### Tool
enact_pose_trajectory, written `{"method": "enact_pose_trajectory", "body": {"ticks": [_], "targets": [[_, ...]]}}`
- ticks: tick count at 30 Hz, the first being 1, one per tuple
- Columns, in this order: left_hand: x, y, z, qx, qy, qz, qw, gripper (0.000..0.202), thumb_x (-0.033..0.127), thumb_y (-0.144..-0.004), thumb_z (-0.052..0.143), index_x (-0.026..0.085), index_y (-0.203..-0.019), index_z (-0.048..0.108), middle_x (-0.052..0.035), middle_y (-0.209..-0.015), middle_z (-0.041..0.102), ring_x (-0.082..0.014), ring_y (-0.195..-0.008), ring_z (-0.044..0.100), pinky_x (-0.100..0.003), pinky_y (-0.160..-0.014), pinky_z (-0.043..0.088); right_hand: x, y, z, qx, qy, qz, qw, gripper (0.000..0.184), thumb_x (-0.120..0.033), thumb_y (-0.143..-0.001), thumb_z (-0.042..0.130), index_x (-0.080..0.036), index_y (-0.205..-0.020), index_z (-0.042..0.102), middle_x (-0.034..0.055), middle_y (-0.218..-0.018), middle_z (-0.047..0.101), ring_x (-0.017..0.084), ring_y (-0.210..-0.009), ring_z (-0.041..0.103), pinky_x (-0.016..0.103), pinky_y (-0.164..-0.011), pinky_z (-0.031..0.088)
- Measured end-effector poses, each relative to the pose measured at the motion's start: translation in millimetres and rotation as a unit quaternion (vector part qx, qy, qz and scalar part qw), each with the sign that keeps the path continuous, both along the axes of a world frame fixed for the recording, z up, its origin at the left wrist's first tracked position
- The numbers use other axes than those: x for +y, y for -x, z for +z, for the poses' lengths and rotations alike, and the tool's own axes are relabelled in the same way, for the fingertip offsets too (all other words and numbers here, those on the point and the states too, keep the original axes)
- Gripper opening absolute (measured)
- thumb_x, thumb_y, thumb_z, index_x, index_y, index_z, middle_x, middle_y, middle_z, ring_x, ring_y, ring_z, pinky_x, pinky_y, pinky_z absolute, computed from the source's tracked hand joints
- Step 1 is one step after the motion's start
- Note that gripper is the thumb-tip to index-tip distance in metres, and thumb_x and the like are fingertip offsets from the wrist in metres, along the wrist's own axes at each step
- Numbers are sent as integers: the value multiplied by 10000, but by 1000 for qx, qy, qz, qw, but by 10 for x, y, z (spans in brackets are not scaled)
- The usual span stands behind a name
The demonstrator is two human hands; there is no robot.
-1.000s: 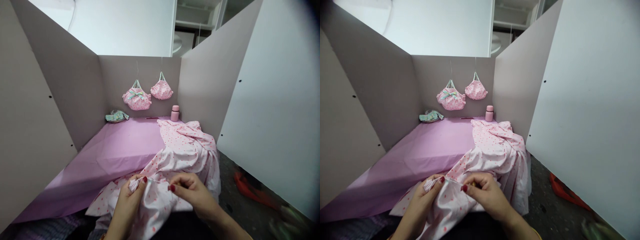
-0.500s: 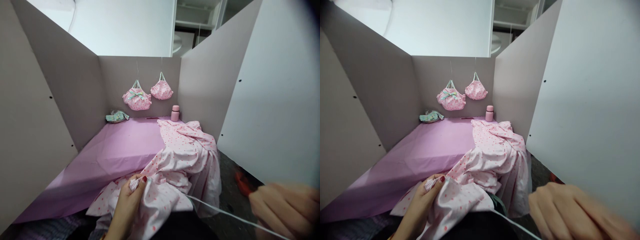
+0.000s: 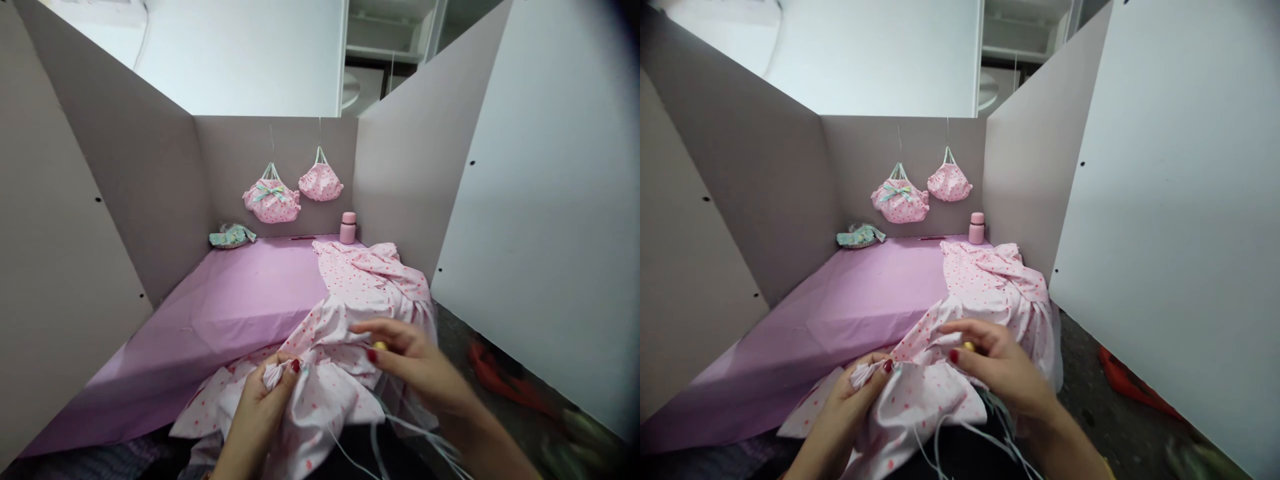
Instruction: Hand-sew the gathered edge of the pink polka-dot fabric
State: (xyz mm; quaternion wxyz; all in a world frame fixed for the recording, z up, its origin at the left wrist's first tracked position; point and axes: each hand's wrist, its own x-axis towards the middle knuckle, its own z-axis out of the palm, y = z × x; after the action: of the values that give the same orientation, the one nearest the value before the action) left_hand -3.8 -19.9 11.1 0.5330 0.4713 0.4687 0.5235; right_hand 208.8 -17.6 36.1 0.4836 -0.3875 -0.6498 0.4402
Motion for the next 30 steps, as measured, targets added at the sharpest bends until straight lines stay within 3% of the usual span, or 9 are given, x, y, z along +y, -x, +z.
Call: {"method": "enact_pose_trajectory", "body": {"ticks": [2, 5, 7, 9, 15, 20, 26, 30], "targets": [[-19, -2, 30, 9, -5, -29, 1000, 238, 399, -665, 665, 164, -652, 629, 50, -492, 508, -107, -461, 426, -189, -455, 347, 138, 236, -123, 18, 80, 95, 992, 438, -430, -715, 667, -183, -1070, 596, -69, -553, 323, 56, -468, 240, 182, -425, 178], [-9, 25, 26, 25, -11, -65, 998, 220, 379, -677, 663, 161, -664, 634, 34, -536, 544, -112, -495, 446, -194, -486, 361, 233, 435, -284, 6, 95, 133, 987, 325, -423, -705, 676, -114, -803, 645, -68, -537, 323, 54, -484, 243, 193, -445, 159], [13, 47, -9, 31, -15, -75, 997, 206, 364, -688, 658, 158, -685, 638, 28, -549, 551, -114, -504, 448, -196, -488, 359, 223, 456, -319, -8, 65, 114, 991, 325, -418, -726, 656, -101, -669, 613, -56, -537, 359, 58, -497, 269, 200, -458, 183], [29, 61, -45, 36, -15, -77, 996, 200, 352, -696, 654, 153, -690, 635, 24, -557, 553, -112, -509, 445, -194, -484, 352, 189, 427, -314, -29, 34, 96, 994, 315, -404, -748, 638, -106, -653, 598, -55, -536, 366, 62, -500, 277, 205, -466, 198], [29, 46, -59, 37, -6, -78, 996, 187, 334, -673, 673, 152, -658, 629, 24, -556, 548, -110, -509, 434, -194, -482, 353, 141, 378, -322, -98, -17, 47, 994, 279, -373, -807, 572, -119, -694, 587, -37, -561, 417, 78, -519, 336, 206, -479, 255], [48, 57, -64, 44, 0, -66, 997, 201, 357, -659, 677, 163, -657, 629, 21, -549, 546, -120, -493, 440, -201, -453, 353, 58, 387, -259, -156, -125, -39, 979, 188, -264, -893, 427, -150, -835, 565, 3, -673, 515, 118, -623, 460, 223, -572, 361], [43, 59, -72, 45, -9, -65, 997, 186, 346, -669, 667, 161, -671, 649, 10, -582, 593, -129, -526, 484, -202, -486, 384, -78, 415, -182, -202, -149, 21, 968, 205, -167, -886, 448, -183, -924, 649, 28, -832, 658, 138, -752, 584, 238, -680, 425], [33, 49, -52, 43, -16, -54, 997, 157, 322, -654, 679, 167, -661, 664, 3, -590, 624, -144, -553, 524, -213, -533, 418, -86, 452, -215, -219, -151, 19, 964, 216, -184, -881, 470, -196, -872, 685, 20, -747, 666, 148, -716, 605, 249, -662, 444]]}}
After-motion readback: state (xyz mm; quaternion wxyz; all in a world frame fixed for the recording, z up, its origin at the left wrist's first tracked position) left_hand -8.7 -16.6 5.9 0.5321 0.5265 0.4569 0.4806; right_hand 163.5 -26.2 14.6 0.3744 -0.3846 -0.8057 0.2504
